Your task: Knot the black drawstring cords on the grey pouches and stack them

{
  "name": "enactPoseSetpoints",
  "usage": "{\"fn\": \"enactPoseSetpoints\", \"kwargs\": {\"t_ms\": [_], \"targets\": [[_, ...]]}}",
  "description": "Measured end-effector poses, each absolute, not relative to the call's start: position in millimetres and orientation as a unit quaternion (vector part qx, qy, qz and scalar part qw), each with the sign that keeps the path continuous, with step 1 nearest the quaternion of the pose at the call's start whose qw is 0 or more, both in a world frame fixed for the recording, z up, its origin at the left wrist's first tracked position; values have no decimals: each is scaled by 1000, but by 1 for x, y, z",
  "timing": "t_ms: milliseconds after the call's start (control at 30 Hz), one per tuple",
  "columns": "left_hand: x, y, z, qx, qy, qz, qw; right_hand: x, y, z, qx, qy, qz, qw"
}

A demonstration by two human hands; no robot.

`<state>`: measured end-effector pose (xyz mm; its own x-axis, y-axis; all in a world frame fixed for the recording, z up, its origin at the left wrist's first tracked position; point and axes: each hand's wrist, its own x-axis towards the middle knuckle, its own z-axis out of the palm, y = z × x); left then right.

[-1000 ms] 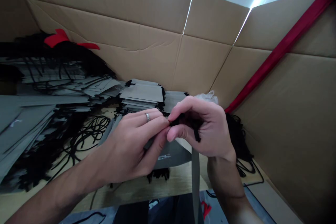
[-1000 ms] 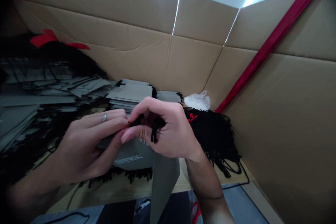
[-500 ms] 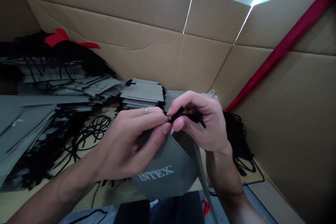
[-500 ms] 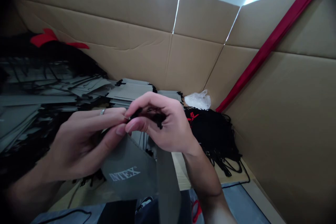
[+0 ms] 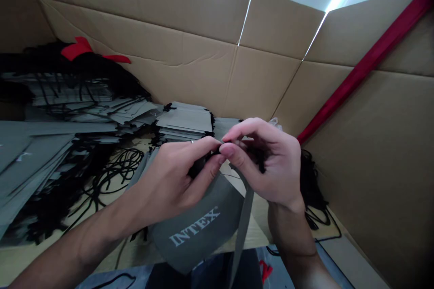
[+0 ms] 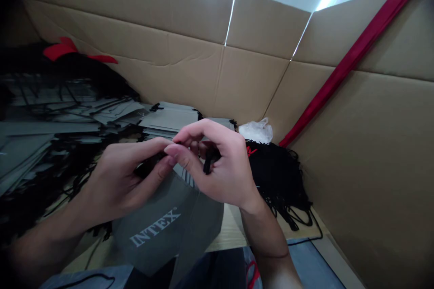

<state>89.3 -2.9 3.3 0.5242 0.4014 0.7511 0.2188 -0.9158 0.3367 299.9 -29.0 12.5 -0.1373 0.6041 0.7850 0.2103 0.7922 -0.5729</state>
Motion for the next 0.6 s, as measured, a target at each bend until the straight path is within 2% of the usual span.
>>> {"fn": "enactPoseSetpoints", "kwargs": {"t_ms": [300,600], "targets": [[86,-1,3,860,161,464,141,307,-22,15,-268,-760,145,574],[84,2,0,853,193,471,117,310,-19,14,-248,-771,157,566]]}}
